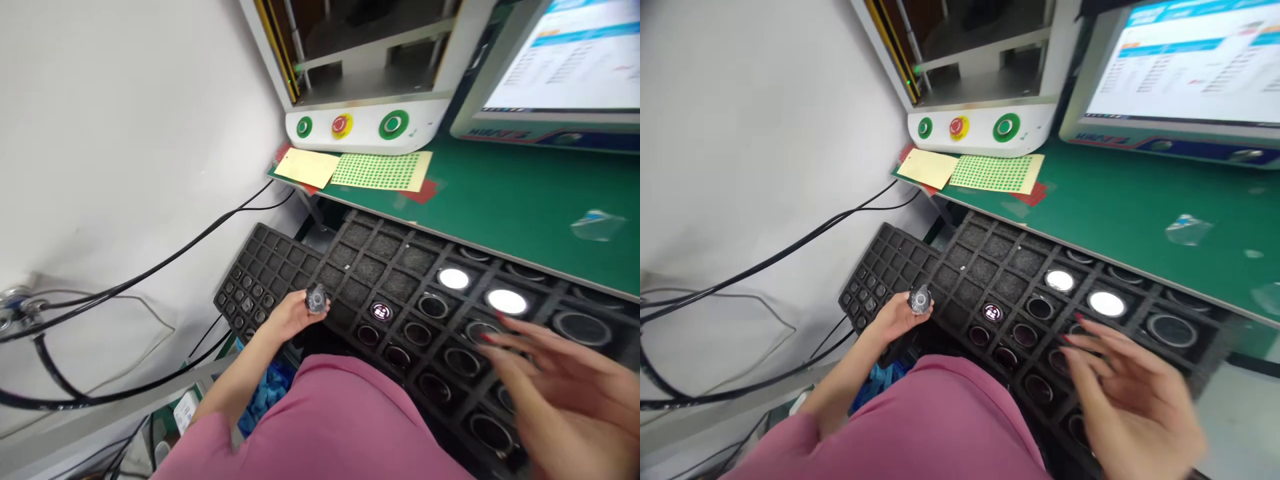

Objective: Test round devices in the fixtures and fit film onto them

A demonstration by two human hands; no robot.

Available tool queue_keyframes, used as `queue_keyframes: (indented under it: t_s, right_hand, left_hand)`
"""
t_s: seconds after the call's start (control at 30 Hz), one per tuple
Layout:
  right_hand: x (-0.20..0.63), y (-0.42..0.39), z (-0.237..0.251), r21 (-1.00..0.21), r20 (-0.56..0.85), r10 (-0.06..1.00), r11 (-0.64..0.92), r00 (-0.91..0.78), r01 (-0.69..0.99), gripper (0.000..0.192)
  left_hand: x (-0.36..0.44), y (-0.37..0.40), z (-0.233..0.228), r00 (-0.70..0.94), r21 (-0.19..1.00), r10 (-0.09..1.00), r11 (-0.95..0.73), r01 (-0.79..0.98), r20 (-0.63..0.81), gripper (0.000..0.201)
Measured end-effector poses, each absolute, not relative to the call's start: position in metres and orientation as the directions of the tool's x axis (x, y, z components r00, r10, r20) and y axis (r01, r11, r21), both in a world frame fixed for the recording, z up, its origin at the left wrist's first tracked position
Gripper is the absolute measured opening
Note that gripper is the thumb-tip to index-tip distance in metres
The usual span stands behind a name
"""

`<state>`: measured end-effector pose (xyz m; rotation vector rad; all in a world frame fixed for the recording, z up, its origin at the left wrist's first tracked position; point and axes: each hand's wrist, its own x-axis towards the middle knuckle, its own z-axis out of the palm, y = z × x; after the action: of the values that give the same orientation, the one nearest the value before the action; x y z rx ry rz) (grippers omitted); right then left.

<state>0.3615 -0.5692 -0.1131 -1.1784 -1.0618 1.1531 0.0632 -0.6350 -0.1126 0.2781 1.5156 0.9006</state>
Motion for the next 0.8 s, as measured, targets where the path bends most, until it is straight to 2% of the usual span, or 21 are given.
queue_keyframes:
  t_s: [0.1, 0.17, 0.3, 0.4, 0.6, 0.8]
  right_hand:
    - [0.342, -0.564, -0.093, -0.966, 0.108, 0.993, 0.114, 0.036, -0.231, 0.044]
    - [0.331, -0.561, -0.079, -0.956, 0.159, 0.986, 0.140, -0.055, -0.258, 0.046]
    - [0.324, -0.558, -0.064, -0.962, 0.175, 0.970, 0.132, -0.171, -0.238, 0.042]
    - [0.327, -0.557, -0.061, -0.959, 0.174, 0.968, 0.125, -0.182, -0.253, 0.040]
    - [0.333, -0.559, -0.053, -0.956, 0.200, 0.975, 0.172, -0.097, -0.236, 0.034]
    - [0.341, -0.571, -0.052, -0.943, 0.328, 0.936, 0.315, -0.128, -0.108, 0.050]
  left_hand:
    - [0.099, -0.605, -0.096, 0.108, 0.599, 0.704, 0.665, -0.446, -0.702, 0.054]
    - [0.121, -0.591, -0.090, 0.276, 0.541, 0.700, 0.696, -0.473, -0.659, 0.058]
    - [0.148, -0.577, -0.085, 0.474, 0.460, 0.664, 0.745, -0.484, -0.578, 0.062]
    - [0.156, -0.573, -0.082, 0.525, 0.434, 0.653, 0.756, -0.490, -0.546, 0.059]
    - [0.158, -0.569, -0.077, 0.533, 0.411, 0.654, 0.755, -0.512, -0.537, 0.053]
    - [0.162, -0.568, -0.067, 0.464, 0.440, 0.702, 0.705, -0.556, -0.540, 0.039]
